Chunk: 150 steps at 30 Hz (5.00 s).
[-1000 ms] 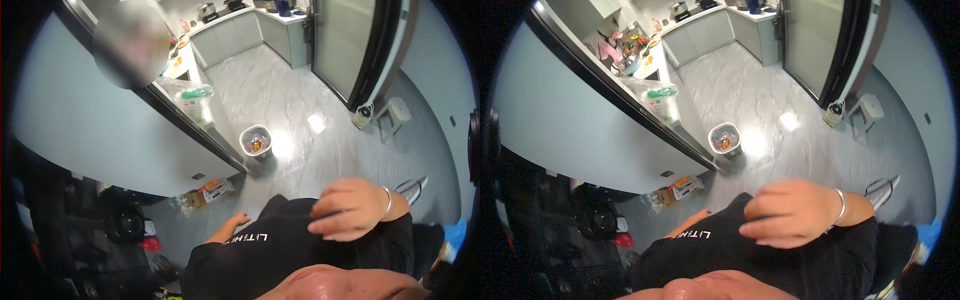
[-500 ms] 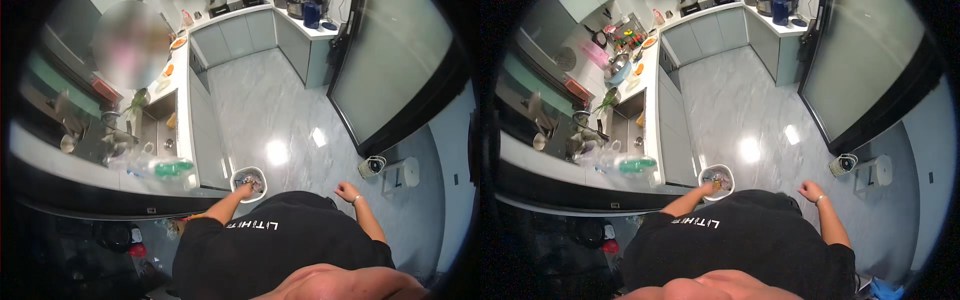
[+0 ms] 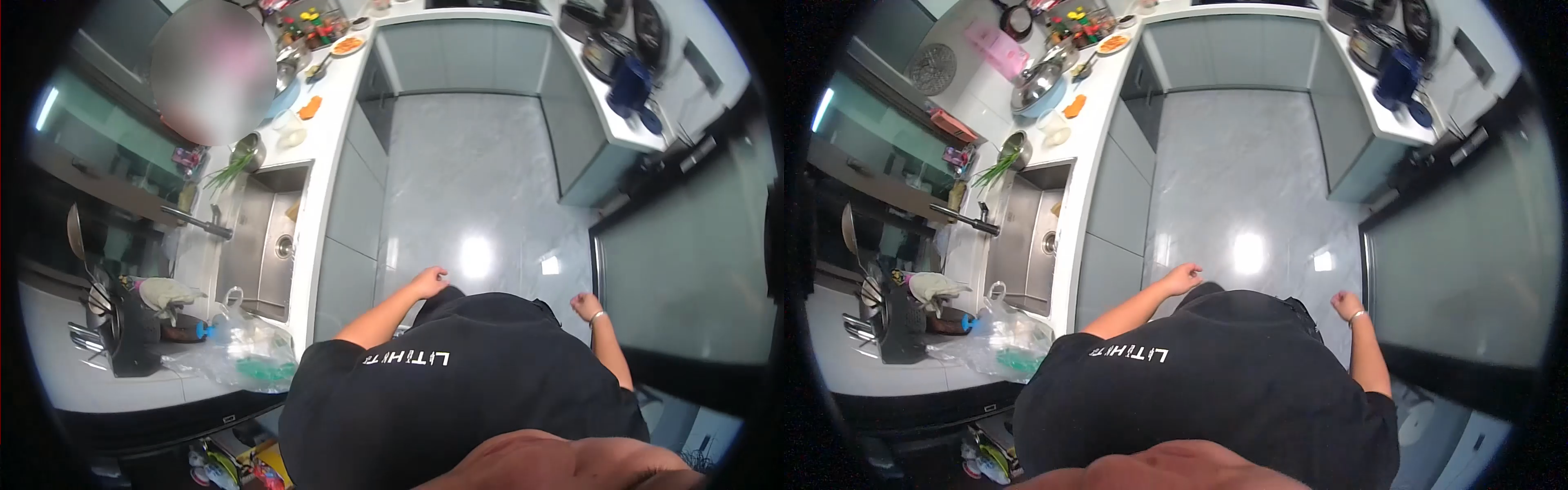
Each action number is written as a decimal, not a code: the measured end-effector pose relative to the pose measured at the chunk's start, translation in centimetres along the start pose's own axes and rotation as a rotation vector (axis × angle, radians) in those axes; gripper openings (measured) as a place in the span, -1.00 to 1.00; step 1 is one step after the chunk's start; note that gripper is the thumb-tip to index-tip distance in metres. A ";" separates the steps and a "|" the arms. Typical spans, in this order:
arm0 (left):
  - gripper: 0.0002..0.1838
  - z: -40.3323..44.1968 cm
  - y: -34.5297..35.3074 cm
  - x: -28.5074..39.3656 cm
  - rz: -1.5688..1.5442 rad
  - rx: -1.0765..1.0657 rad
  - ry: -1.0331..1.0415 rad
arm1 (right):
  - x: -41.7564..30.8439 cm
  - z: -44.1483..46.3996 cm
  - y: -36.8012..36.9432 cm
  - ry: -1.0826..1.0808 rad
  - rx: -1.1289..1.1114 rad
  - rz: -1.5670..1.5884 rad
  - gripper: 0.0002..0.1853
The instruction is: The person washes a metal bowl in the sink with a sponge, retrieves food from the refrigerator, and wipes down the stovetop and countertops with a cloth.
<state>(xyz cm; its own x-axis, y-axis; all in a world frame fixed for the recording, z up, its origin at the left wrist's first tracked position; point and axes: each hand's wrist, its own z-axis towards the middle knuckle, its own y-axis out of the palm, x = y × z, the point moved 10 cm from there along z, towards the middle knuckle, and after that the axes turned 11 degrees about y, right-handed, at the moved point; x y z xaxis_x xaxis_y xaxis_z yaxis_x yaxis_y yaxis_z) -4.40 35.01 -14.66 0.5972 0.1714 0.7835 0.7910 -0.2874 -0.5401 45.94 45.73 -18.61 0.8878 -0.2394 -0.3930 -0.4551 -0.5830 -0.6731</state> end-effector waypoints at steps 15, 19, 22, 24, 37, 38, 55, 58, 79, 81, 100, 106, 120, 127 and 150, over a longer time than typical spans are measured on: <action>-0.51 24.1 -67.8 -18.2 0.519 1.123 -0.246 | -51.0 31.6 -4.1 -0.247 -0.344 -0.054 -0.81; -0.31 26.2 -72.3 -21.6 0.587 1.182 -0.602 | -53.6 34.2 -9.0 -0.125 -0.295 -0.026 -0.84; -0.39 30.3 -70.5 -22.5 0.798 1.204 -0.366 | -52.0 36.2 -13.0 -0.002 -0.186 0.054 -0.85; -0.46 35.2 -68.8 -18.7 0.695 1.101 -0.161 | -51.8 38.1 -14.2 0.045 -0.147 0.008 -0.87; -0.30 77.3 -54.1 10.4 -1.407 -0.037 0.078 | -89.9 57.7 -28.9 -0.307 -0.635 0.975 -0.48; -0.28 79.8 -54.4 10.8 -1.345 -0.036 0.062 | -90.0 60.3 -30.0 -0.321 -0.653 0.998 -0.47; -0.43 94.4 -64.1 -14.0 0.216 -0.229 -0.228 | -73.1 106.3 -81.9 0.132 0.846 0.379 -0.46; -0.44 100.8 -63.9 -13.7 0.396 -0.418 0.010 | -73.5 111.8 -81.8 0.088 1.068 0.265 -0.44; -0.57 127.6 -71.2 18.0 -0.333 -0.084 -0.208 | -70.9 119.1 -88.7 0.024 0.787 0.047 -0.50; -0.58 128.1 -70.9 18.1 -0.380 -0.057 -0.246 | -71.5 121.3 -90.1 -0.017 0.717 0.047 -0.46; -0.44 137.8 -68.9 30.2 -0.683 -0.209 -0.244 | -69.2 127.0 -94.7 0.020 0.686 0.080 -0.61; -0.51 137.9 -67.8 32.5 -0.779 -0.301 -0.317 | -65.9 125.7 -95.8 0.257 0.958 0.224 -0.57; -0.83 139.8 -66.9 32.5 -0.449 -0.220 -0.230 | -70.4 122.6 -92.3 0.270 0.186 -0.028 -0.59; -0.84 139.8 -67.0 32.8 -0.432 -0.212 -0.229 | -69.4 119.1 -113.2 0.105 0.850 -0.112 -0.71; -0.80 140.2 -66.2 33.3 -0.385 -0.219 -0.272 | -65.4 124.5 -111.0 0.258 0.093 -0.578 -0.62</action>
<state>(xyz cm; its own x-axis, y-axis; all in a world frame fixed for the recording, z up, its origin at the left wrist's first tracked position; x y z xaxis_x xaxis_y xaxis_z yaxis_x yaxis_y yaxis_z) -18.27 191.83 4.12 0.3041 0.5338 0.7891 0.9313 -0.3408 -0.1284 29.94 222.72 3.83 0.9743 -0.0918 0.2055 0.1089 -0.6069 -0.7873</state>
